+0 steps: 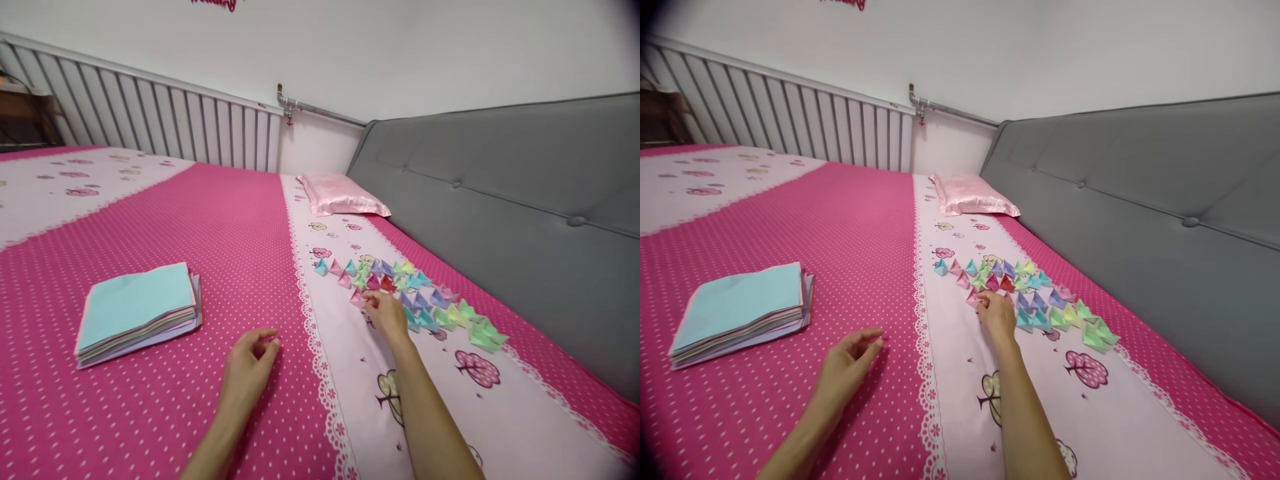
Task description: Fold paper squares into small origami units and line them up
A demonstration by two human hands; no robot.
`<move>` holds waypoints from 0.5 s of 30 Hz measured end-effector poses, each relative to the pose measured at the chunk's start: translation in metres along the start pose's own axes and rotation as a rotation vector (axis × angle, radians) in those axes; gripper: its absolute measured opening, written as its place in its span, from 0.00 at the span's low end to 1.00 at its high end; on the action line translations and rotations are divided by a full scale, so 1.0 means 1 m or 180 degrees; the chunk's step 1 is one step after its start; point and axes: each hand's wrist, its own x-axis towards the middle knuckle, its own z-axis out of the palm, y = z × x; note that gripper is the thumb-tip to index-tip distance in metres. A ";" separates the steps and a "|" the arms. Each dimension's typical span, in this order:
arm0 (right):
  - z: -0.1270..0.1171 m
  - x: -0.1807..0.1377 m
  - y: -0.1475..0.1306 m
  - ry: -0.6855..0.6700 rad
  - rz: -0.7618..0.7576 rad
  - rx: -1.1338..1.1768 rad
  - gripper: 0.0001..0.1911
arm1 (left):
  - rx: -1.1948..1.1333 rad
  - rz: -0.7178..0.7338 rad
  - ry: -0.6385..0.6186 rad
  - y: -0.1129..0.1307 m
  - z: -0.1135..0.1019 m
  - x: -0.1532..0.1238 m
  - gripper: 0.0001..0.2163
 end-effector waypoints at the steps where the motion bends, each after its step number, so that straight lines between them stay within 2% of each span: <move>1: 0.001 0.000 0.001 -0.0015 0.0008 -0.0008 0.13 | -0.0012 -0.0003 0.0002 0.001 0.000 0.000 0.19; 15: 0.002 0.000 0.000 0.0021 0.0157 -0.0263 0.09 | -0.0054 -0.0019 -0.0015 0.002 -0.001 0.000 0.18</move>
